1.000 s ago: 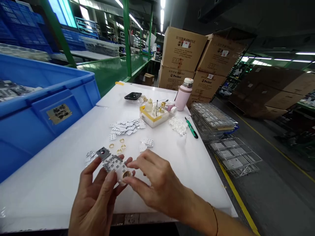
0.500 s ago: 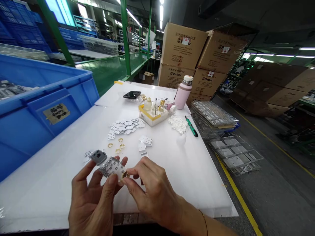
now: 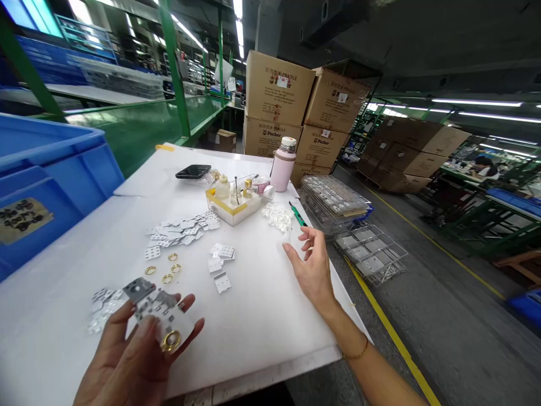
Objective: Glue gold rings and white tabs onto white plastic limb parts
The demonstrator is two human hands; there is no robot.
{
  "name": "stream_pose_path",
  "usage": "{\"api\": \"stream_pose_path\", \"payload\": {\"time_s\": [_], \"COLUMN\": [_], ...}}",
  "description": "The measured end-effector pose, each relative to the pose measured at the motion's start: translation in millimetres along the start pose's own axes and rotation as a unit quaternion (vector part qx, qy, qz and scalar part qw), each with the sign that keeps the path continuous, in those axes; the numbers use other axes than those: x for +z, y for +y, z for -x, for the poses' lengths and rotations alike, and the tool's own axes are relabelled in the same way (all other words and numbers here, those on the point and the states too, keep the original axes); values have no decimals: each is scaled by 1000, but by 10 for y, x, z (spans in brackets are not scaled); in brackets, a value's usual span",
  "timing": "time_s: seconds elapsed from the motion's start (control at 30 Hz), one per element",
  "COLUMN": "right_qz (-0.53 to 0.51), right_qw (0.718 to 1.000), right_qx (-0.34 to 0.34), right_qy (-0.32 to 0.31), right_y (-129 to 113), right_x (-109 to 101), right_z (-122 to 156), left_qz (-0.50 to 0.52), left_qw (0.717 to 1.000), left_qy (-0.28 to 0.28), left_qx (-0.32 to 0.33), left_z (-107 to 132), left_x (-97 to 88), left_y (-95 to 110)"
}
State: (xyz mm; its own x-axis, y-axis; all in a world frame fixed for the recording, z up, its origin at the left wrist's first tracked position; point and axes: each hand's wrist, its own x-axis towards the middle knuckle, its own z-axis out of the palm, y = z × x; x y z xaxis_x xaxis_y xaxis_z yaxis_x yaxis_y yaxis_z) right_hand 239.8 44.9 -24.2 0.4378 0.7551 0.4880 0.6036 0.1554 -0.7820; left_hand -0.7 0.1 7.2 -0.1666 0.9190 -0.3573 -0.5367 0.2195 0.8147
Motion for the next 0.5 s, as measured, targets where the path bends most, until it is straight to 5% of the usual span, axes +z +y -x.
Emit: {"api": "stream_pose_path", "payload": {"time_s": [0.23,0.37,0.5], "right_qz": [-17,-125,-253], "right_qw": [994,976,926], "right_qx": [43,88,150], "right_qy": [-104,-154,-235], "right_y": [333,104,-325], "right_x": [70,62,54], "right_z": [-248,-163,-53], "left_qz": [0,18,46], "left_qw": [999,996,992], "left_qy": [-29,-37,-45], "left_qx": [-45,-77,-111], "left_z": [14,23,11], "left_x": [-4,7,30], "left_y": [31,73,63]}}
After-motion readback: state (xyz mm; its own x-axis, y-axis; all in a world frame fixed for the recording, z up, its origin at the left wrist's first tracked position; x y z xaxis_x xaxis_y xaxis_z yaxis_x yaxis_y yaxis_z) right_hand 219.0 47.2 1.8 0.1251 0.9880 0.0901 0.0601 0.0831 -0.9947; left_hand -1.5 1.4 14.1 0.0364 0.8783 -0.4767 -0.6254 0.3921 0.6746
